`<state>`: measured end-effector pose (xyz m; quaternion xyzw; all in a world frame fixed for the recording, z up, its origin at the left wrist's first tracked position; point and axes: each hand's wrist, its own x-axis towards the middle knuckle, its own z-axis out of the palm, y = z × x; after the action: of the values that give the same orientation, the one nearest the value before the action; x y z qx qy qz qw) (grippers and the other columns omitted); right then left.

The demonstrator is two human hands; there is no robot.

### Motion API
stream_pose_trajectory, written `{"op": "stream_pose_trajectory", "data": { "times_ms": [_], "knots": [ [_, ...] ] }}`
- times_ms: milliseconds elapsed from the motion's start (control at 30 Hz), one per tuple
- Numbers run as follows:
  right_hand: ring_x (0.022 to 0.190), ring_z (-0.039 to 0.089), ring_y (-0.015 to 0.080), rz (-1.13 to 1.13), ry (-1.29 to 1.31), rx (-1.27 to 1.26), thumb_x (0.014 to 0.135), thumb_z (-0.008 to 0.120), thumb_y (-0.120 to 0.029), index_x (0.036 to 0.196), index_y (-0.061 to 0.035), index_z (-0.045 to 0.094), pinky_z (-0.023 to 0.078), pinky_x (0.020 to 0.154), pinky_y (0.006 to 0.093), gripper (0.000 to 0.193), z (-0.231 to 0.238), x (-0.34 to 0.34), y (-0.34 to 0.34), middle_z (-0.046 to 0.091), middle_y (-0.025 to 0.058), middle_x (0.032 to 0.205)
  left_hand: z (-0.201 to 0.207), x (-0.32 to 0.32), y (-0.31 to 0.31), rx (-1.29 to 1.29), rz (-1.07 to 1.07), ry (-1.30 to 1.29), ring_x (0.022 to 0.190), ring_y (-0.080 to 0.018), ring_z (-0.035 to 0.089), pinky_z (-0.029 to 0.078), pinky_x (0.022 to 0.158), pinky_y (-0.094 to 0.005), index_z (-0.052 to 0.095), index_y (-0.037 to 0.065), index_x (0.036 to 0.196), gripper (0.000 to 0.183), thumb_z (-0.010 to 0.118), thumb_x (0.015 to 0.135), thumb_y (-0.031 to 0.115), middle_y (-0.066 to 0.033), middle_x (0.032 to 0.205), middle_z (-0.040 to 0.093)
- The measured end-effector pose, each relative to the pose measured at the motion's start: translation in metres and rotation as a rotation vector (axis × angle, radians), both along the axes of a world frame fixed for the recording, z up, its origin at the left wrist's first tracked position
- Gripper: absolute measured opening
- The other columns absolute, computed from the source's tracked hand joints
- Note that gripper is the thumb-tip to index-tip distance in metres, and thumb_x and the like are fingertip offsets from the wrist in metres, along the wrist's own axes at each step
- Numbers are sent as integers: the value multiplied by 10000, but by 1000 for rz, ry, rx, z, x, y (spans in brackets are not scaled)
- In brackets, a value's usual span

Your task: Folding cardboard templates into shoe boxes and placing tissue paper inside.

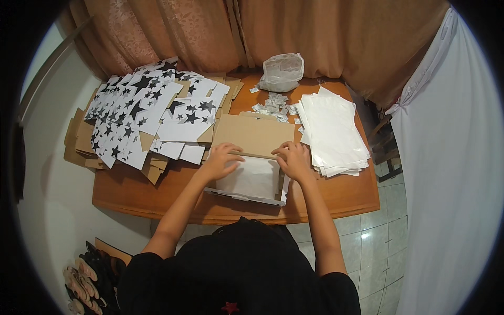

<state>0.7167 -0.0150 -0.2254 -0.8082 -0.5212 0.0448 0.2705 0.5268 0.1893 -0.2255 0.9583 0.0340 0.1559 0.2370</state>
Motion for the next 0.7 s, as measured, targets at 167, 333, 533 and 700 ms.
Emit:
{"op": "stream_pose_trajectory", "data": {
  "times_ms": [167, 333, 533, 700],
  "knots": [
    [1014, 502, 317, -459, 175, 69, 752, 617, -222, 1121, -12, 518, 384, 904, 390, 437, -16, 8, 17, 537, 162, 1087, -13, -4, 2, 18, 297, -40, 1175, -288, 387, 269, 965, -486, 565, 196, 1128, 374, 606, 757, 170, -87, 1264, 444],
    [943, 556, 230, -590, 686, 54, 774, 622, -167, 1239, 149, 333, 434, 830, 318, 632, -60, 32, 26, 555, 179, 1088, -69, -25, 40, -321, 482, -31, 1215, -329, 351, 272, 1016, -446, 348, 94, 1299, 597, 579, 749, 74, -174, 1299, 380],
    [826, 585, 121, -398, 792, 514, 800, 509, 28, 1041, 26, 576, 472, 698, 260, 250, -56, 41, 34, 624, 78, 893, -85, -32, 30, -519, 371, -77, 1268, -346, 312, 234, 1060, -385, 233, 31, 1355, 655, 522, 768, -4, -233, 1348, 312],
    [870, 576, 150, -263, 748, 677, 807, 542, 1, 1067, 14, 554, 467, 759, 267, 260, -35, 50, 19, 603, 80, 949, -60, -27, -1, -1011, 478, -242, 1242, -283, 333, 261, 1038, -370, 229, 24, 1338, 643, 545, 779, 0, -186, 1343, 321]
  ]
}}
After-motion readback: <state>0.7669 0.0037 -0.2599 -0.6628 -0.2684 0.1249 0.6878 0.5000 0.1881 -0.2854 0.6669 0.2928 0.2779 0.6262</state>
